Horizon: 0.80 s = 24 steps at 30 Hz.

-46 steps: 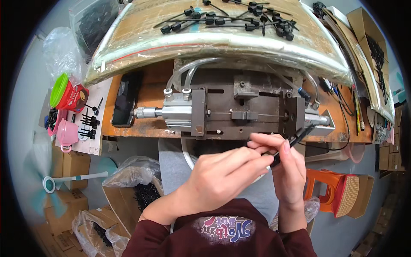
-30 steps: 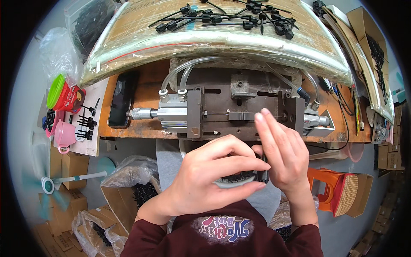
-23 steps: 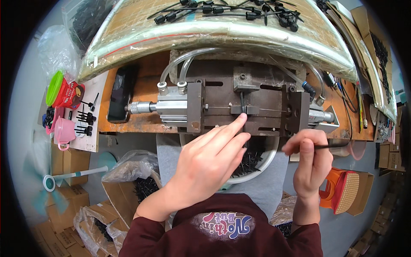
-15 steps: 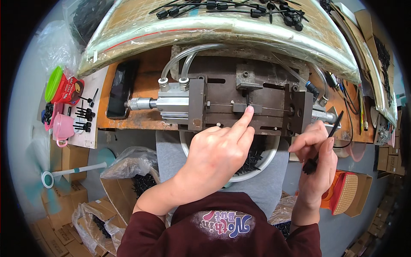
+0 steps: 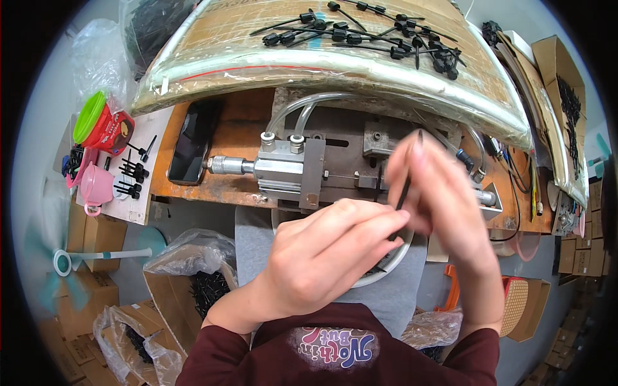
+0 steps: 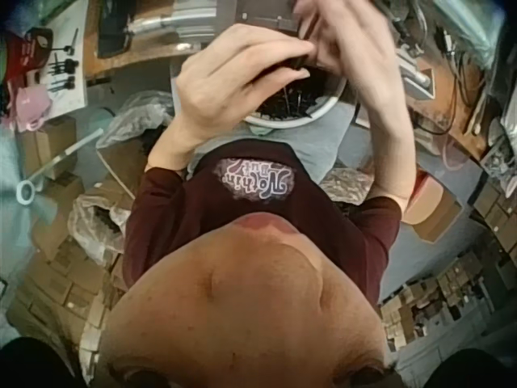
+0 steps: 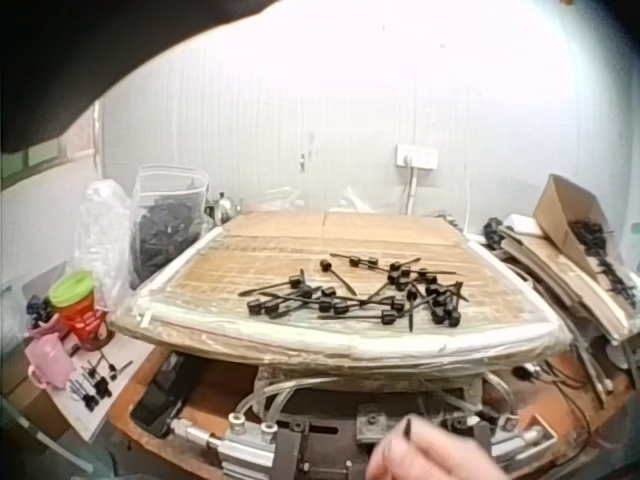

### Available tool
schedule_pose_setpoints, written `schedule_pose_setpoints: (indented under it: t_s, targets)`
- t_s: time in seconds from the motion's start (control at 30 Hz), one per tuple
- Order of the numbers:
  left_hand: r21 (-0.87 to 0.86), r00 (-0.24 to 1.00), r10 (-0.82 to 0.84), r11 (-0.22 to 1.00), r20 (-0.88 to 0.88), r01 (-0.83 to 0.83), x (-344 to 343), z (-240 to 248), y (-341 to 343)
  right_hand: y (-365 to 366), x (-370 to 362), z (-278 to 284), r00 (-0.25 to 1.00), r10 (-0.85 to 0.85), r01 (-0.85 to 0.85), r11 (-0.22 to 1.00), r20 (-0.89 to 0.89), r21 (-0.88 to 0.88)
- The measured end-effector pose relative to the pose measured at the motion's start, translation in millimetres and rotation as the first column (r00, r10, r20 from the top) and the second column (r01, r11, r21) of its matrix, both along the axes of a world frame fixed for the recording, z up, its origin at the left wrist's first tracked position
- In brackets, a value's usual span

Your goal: Assembling small plastic components onto wire harnesses using a pneumatic jig.

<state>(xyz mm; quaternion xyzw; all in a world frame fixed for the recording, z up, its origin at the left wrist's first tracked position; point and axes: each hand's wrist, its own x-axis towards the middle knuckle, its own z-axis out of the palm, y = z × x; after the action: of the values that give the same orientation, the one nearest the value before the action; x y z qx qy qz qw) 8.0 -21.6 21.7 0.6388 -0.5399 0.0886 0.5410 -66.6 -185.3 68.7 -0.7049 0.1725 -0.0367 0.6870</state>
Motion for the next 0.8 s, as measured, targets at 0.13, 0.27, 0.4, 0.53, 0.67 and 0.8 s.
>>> schedule_pose_setpoints:
  t_s: [0.13, 0.27, 0.4, 0.53, 0.67, 0.8]
  targets:
    - [0.192, 1.0, 0.017, 0.981, -0.023, -0.012, 2, -7, 5, -59, 61, 20, 0.843, 0.119, 0.447, 0.384, 0.524, -0.808]
    - [0.303, 0.983, 0.055, 0.947, 0.174, -0.106, -8, -30, -4, -64, 122, 57, 0.999, 0.05, -0.013, -0.046, -0.015, -0.999]
    - [0.358, 0.96, 0.003, 0.928, 0.28, -0.108, -12, -43, -17, -107, 174, 38, 0.966, 0.061, -0.226, -0.268, -0.251, -0.937]
    - [0.367, 0.957, -0.002, 0.924, 0.289, -0.109, -7, -42, -21, -108, 166, 46, 0.952, 0.09, -0.261, -0.256, -0.292, -0.931]
    - [0.386, 0.955, 0.02, 0.912, 0.296, -0.138, -4, -43, -17, -70, 133, 97, 0.968, -0.055, -0.248, -0.046, -0.245, -0.968]
    - [0.371, 0.979, -0.043, 0.928, 0.199, -0.035, -1, -32, -18, -121, 103, 91, 0.91, -0.053, 0.341, 0.661, 0.411, -0.669]
